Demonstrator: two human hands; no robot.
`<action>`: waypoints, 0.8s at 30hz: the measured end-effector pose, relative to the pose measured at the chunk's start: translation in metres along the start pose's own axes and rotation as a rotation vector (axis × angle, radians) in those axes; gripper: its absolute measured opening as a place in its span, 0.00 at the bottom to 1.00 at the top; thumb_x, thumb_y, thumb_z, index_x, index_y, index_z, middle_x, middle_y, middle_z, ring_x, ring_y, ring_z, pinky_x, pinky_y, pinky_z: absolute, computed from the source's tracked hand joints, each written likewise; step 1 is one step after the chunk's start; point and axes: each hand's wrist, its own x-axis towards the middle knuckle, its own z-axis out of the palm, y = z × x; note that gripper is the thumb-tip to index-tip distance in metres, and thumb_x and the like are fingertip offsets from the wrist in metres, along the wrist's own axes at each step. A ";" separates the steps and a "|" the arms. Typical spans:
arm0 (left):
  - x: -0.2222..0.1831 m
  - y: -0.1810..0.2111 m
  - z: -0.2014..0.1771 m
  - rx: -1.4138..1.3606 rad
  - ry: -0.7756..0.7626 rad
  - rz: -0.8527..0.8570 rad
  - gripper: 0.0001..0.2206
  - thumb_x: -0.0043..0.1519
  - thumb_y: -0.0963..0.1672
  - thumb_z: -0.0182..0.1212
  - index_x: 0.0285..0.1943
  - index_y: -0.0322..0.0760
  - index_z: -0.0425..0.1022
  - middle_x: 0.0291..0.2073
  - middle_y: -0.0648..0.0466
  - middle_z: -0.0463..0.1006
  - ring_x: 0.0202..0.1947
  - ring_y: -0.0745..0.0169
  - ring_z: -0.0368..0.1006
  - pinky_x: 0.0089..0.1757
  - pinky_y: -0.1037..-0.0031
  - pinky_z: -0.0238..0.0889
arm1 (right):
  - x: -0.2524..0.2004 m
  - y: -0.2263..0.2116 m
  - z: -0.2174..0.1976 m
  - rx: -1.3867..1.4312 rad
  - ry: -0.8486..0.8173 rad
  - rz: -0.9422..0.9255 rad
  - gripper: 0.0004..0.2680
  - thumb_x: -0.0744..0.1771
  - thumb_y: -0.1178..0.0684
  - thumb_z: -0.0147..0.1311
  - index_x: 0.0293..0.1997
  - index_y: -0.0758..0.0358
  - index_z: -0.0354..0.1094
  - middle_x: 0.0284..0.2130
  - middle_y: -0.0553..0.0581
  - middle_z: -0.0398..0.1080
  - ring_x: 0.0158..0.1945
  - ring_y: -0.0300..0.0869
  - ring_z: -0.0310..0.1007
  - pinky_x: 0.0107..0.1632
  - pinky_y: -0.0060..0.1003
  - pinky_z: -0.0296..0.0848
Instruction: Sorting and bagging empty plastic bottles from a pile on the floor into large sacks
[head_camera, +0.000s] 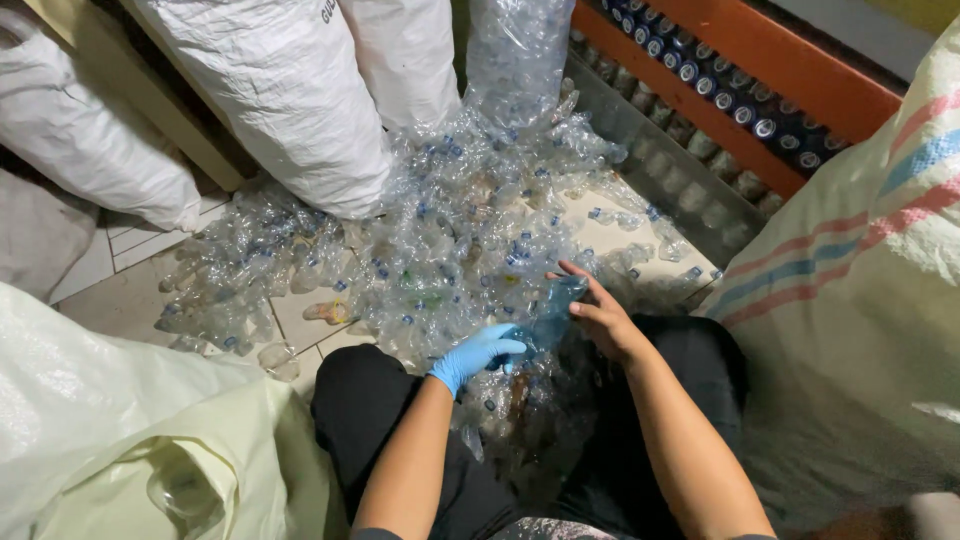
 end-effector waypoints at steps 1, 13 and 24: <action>-0.002 -0.003 0.002 -0.107 -0.075 -0.111 0.15 0.57 0.45 0.69 0.53 0.38 0.79 0.25 0.50 0.79 0.17 0.63 0.75 0.19 0.82 0.56 | 0.000 -0.007 0.008 0.088 -0.087 -0.007 0.34 0.60 0.54 0.60 0.77 0.59 0.50 0.69 0.72 0.59 0.66 0.59 0.64 0.61 0.60 0.66; -0.018 0.040 0.034 0.502 0.251 -0.006 0.21 0.52 0.56 0.76 0.46 0.45 0.78 0.33 0.55 0.83 0.39 0.60 0.81 0.42 0.72 0.73 | 0.028 0.054 -0.023 -0.094 0.283 -0.054 0.16 0.65 0.58 0.65 0.59 0.64 0.68 0.38 0.53 0.67 0.40 0.37 0.68 0.41 0.29 0.74; -0.053 0.085 0.020 0.514 0.403 0.076 0.23 0.47 0.58 0.76 0.39 0.46 0.78 0.33 0.53 0.82 0.38 0.57 0.79 0.41 0.68 0.70 | 0.013 0.008 -0.002 0.199 0.049 -0.037 0.22 0.68 0.44 0.55 0.72 0.49 0.55 0.50 0.56 0.71 0.47 0.41 0.76 0.46 0.33 0.76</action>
